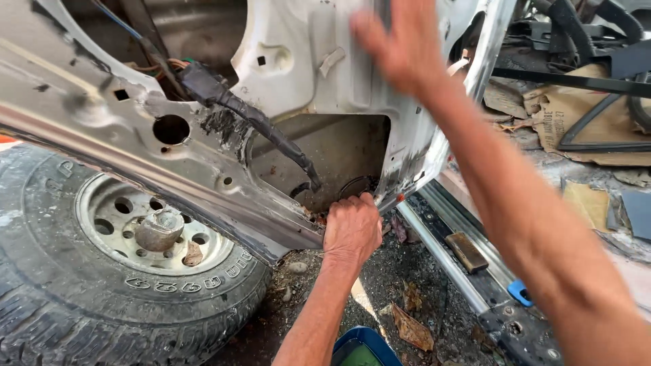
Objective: The person uses a sanding block to sand the inner metal surface of a car door. They repeatedly dip the sanding block into a blue container of liquid and continue sanding the door panel.
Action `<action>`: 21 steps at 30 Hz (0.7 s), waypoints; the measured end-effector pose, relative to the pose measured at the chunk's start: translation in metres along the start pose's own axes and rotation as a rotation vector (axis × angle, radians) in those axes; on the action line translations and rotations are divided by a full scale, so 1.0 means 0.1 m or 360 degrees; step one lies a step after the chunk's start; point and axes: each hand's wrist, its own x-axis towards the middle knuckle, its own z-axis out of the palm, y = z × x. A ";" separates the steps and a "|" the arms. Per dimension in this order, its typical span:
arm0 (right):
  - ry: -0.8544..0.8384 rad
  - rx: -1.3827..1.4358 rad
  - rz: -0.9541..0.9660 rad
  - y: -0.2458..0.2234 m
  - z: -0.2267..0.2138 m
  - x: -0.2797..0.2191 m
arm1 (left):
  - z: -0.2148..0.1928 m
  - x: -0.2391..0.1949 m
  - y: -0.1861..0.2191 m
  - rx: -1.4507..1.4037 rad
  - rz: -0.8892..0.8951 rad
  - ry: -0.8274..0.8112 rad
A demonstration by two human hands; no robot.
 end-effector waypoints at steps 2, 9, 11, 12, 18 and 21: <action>0.0258 -0.0090 0.0165 -0.16 0.35 -0.61 | -0.02 0.00 -0.02 -0.0024 -0.0028 0.0032; 0.0271 -0.0056 0.0204 -0.09 0.50 -1.22 | 0.10 0.03 0.02 0.0048 0.0003 -0.0002; 0.0108 -0.0053 0.0322 0.27 0.30 -0.96 | 0.01 0.04 0.02 -0.0025 -0.0018 -0.0002; 0.0100 -0.0044 0.0340 0.21 0.38 -1.05 | 0.02 0.01 0.02 -0.0028 -0.0014 -0.0024; 0.0183 0.0026 0.0450 -0.37 0.63 -1.85 | 0.05 0.04 0.07 0.0255 0.0117 -0.0112; 0.0226 0.0095 0.0422 -0.04 0.51 -1.51 | 0.01 0.08 0.12 0.0181 0.0024 -0.0003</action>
